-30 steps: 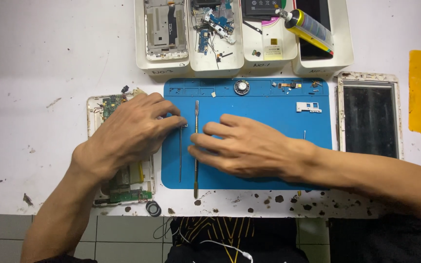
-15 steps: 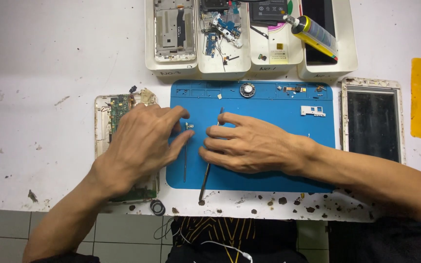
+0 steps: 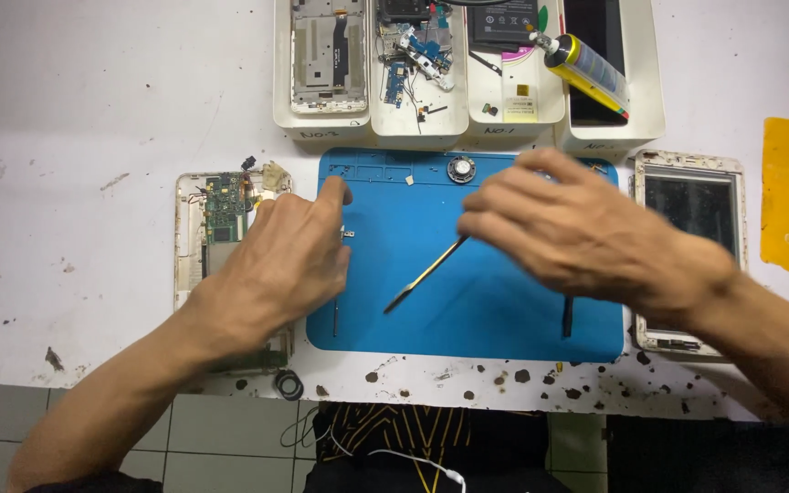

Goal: Disassembling a tablet to remove the battery and motherboard, followed by cleaning the screen frame with a tool.

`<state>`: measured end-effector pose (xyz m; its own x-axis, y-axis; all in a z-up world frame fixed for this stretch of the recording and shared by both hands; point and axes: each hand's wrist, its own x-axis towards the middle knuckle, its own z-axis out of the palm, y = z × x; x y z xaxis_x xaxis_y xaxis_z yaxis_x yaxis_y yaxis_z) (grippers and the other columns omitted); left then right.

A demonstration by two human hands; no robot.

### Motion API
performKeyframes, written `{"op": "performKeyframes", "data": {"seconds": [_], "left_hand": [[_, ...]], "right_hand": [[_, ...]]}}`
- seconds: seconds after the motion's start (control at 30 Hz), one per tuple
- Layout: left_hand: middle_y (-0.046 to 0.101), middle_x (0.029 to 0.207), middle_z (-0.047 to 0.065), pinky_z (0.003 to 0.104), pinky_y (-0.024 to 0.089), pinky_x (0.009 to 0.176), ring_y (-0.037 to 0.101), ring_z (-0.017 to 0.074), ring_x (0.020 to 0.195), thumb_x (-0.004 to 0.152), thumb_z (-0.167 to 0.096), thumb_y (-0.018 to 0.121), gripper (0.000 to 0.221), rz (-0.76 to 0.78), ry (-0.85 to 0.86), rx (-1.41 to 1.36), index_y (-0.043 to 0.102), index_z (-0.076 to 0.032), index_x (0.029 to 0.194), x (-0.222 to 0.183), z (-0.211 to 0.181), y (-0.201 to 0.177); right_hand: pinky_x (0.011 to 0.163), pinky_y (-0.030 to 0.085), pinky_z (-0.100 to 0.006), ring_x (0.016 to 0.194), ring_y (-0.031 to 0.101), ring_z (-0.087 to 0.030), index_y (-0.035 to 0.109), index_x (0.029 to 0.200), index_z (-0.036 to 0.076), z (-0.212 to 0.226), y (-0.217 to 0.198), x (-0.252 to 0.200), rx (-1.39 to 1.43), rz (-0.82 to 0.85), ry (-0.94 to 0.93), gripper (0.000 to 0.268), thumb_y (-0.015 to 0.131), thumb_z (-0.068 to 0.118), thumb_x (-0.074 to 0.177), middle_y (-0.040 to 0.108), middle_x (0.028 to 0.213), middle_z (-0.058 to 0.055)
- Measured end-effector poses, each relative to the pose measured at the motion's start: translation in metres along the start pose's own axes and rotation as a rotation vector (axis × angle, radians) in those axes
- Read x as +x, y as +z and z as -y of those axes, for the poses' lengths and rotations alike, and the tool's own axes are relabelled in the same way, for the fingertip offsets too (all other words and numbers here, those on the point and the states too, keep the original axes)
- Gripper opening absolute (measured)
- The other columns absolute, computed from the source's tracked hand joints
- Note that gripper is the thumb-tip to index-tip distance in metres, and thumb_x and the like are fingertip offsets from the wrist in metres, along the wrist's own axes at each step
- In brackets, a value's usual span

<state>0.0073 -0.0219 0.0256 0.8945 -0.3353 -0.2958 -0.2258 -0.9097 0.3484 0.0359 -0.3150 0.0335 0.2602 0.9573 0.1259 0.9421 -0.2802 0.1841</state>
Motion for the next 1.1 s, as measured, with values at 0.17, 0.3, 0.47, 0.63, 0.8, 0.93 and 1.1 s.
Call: {"op": "performKeyframes", "data": {"seconds": [0.17, 0.3, 0.47, 0.63, 0.8, 0.93, 1.1], "left_hand": [[0.076, 0.075, 0.017, 0.055, 0.055, 0.084, 0.07, 0.0411, 0.085, 0.085, -0.003, 0.057, 0.055, 0.082, -0.107, -0.143, 0.049, -0.005, 0.139, 0.002, -0.003, -0.015], [0.08, 0.08, 0.014, 0.053, 0.058, 0.079, 0.074, 0.0379, 0.08, 0.088, -0.008, 0.062, 0.048, 0.043, -0.089, -0.082, 0.05, -0.003, 0.134, 0.001, -0.003, -0.008], [0.065, 0.07, 0.017, 0.056, 0.053, 0.058, 0.067, 0.0401, 0.069, 0.097, -0.017, 0.064, 0.037, 0.126, -0.191, 0.026, 0.047, 0.0, 0.125, -0.001, -0.018, -0.017], [0.062, 0.066, 0.026, 0.062, 0.045, 0.057, 0.062, 0.0465, 0.067, 0.087, 0.0, 0.045, 0.041, 0.116, -0.159, -0.005, 0.045, 0.003, 0.129, 0.002, -0.021, -0.02], [0.064, 0.057, 0.013, 0.05, 0.054, 0.063, 0.065, 0.0339, 0.056, 0.084, -0.002, 0.057, 0.05, 0.075, -0.116, -0.074, 0.046, 0.003, 0.133, 0.006, -0.016, -0.019], [0.064, 0.061, 0.011, 0.05, 0.054, 0.076, 0.065, 0.0345, 0.063, 0.08, -0.006, 0.06, 0.061, 0.06, -0.185, -0.061, 0.043, -0.008, 0.139, 0.009, -0.016, -0.019], [0.082, 0.082, 0.006, 0.041, 0.063, 0.086, 0.081, 0.0245, 0.078, 0.08, -0.01, 0.076, 0.061, 0.076, -0.246, -0.222, 0.048, -0.011, 0.134, 0.001, -0.024, -0.041]], "right_hand": [[0.093, 0.055, -0.042, 0.1, 0.072, -0.028, 0.063, 0.139, 0.003, -0.035, -0.024, -0.057, -0.073, -0.112, 0.203, 0.038, 0.068, 0.01, 0.103, 0.076, 0.123, -0.018], [0.095, 0.051, -0.046, 0.105, 0.068, -0.034, 0.076, 0.126, -0.001, -0.047, -0.031, -0.096, -0.031, -0.229, 0.394, 0.014, 0.081, -0.003, 0.113, 0.075, 0.119, -0.019], [0.094, 0.053, -0.044, 0.097, 0.065, -0.035, 0.078, 0.125, -0.014, -0.043, -0.027, -0.132, 0.159, -0.328, 0.698, 0.008, 0.079, -0.019, 0.119, 0.074, 0.114, -0.023], [0.082, 0.058, -0.028, 0.08, 0.066, -0.022, 0.072, 0.118, -0.013, -0.025, -0.023, -0.151, 0.547, -0.236, 1.199, 0.018, 0.077, -0.003, 0.103, 0.071, 0.096, -0.021], [0.076, 0.059, -0.028, 0.078, 0.074, -0.016, 0.077, 0.11, 0.004, -0.013, -0.012, -0.164, 0.415, 0.052, 1.447, 0.026, 0.085, 0.016, 0.088, 0.078, 0.083, -0.011], [0.085, 0.054, -0.028, 0.078, 0.07, -0.008, 0.078, 0.109, 0.011, -0.002, -0.011, -0.17, 0.31, 0.097, 1.574, 0.028, 0.081, 0.024, 0.084, 0.077, 0.081, -0.003], [0.093, 0.053, -0.032, 0.085, 0.076, -0.009, 0.077, 0.108, 0.017, 0.005, -0.008, -0.171, 0.201, 0.331, 1.521, 0.033, 0.082, 0.039, 0.084, 0.081, 0.077, 0.004]]}}
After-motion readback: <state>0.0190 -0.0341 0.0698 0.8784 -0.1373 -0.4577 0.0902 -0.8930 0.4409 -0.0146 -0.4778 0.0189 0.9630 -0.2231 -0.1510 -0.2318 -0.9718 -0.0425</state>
